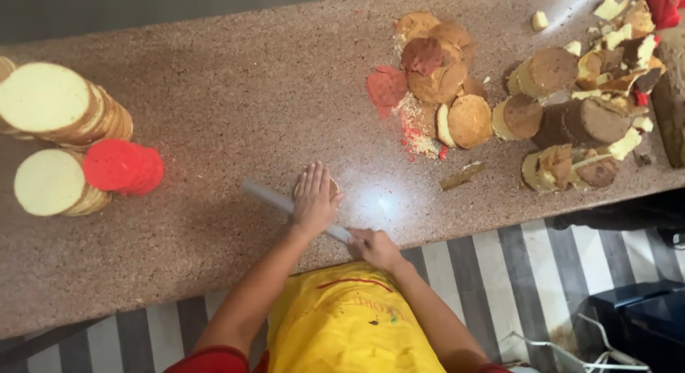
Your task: The person slices round cake layers horizontally with a long knife at a work counter, holding each cake steady with one hand while drawing the knife through it. They set sliced layers aside, move a red cake board, and gather trimmed pieces and scraps toward the end of the counter.
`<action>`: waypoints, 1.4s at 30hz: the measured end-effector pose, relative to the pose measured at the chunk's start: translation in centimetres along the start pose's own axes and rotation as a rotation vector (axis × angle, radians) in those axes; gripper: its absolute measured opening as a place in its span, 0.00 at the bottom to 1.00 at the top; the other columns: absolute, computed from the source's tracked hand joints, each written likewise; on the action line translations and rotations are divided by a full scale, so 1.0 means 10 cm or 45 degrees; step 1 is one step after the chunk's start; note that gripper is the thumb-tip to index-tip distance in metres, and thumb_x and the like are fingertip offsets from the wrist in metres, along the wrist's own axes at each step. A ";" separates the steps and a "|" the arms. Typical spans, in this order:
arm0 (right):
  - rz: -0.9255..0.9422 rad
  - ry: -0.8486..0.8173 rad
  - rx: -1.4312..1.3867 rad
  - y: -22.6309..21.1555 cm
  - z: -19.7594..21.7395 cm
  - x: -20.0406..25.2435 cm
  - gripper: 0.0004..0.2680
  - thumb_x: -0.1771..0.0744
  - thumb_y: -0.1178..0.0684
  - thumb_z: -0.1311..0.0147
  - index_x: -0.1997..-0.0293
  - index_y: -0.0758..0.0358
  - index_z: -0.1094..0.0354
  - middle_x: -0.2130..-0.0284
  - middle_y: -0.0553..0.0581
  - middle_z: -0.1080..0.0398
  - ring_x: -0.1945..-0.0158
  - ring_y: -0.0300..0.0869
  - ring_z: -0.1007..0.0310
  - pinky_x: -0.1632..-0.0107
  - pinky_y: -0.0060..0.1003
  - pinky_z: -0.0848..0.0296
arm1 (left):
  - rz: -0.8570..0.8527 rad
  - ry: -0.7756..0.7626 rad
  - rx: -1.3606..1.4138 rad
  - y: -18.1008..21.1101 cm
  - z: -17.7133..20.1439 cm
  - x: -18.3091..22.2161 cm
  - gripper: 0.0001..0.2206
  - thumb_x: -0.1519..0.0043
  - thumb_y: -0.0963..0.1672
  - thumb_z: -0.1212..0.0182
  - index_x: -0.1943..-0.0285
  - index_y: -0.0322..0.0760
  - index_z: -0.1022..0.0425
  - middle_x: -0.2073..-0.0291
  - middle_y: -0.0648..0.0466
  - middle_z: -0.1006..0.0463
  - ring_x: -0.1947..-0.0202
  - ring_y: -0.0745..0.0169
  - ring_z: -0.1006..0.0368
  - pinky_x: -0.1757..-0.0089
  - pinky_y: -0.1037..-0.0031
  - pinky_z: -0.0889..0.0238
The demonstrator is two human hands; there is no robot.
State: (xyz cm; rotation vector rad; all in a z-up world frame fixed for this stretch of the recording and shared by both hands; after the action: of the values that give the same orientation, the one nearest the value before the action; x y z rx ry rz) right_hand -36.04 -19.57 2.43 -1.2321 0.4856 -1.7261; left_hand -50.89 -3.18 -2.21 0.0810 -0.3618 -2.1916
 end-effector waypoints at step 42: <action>0.068 0.268 -0.165 1.07 0.04 0.20 0.12 0.32 0.49 0.44 0.44 0.59 0.25 0.59 0.60 0.19 0.60 0.44 0.19 0.53 0.36 0.23 | -0.030 0.155 0.108 -0.21 0.09 0.13 0.23 0.29 0.53 0.52 0.34 0.35 0.30 0.24 0.39 0.44 0.24 0.39 0.56 0.29 0.53 0.67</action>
State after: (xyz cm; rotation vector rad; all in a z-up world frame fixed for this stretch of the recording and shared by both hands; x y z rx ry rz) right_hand -30.97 -26.44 -4.36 -1.1210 0.7585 -1.8112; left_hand -53.46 -2.80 -1.86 0.2652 -0.3870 -2.1822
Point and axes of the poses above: each hand's wrist, its own x-axis away from the middle knuckle, its own z-axis out of the back of the hand, y = z × x, the point moved 1 cm from there along -x, towards the middle knuckle
